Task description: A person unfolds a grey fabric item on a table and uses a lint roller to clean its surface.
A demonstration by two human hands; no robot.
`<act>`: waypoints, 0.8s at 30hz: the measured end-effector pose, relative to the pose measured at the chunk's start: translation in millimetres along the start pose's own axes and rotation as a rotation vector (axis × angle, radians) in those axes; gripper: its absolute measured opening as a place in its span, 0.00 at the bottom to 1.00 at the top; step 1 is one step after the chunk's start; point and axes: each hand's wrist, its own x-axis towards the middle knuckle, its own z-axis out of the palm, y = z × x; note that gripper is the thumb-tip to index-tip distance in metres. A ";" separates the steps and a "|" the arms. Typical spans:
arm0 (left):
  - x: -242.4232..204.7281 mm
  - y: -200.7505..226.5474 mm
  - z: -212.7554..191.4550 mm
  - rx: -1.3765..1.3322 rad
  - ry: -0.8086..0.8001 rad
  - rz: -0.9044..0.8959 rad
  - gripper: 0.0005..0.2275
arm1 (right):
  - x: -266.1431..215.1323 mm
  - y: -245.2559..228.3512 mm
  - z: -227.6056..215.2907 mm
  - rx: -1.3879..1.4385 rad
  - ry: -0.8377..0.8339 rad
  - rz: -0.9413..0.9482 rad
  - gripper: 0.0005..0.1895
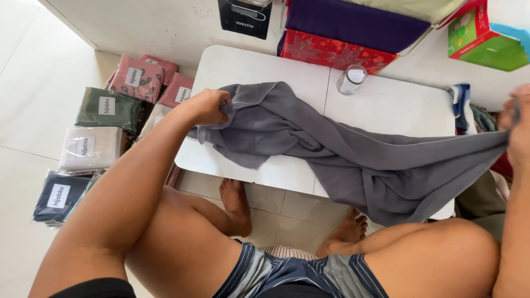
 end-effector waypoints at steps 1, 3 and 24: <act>-3.8 7.9 -0.3 0.002 -0.002 0.002 0.18 | -9.1 -21.6 13.6 0.000 0.003 0.002 0.11; -12.0 23.7 -0.7 -0.027 -0.039 0.042 0.18 | -26.8 -65.2 40.8 -0.063 -0.070 -0.053 0.07; -39.8 -0.6 99.2 0.524 -0.220 0.256 0.21 | -55.2 -128.3 92.4 -0.328 -0.375 -0.190 0.07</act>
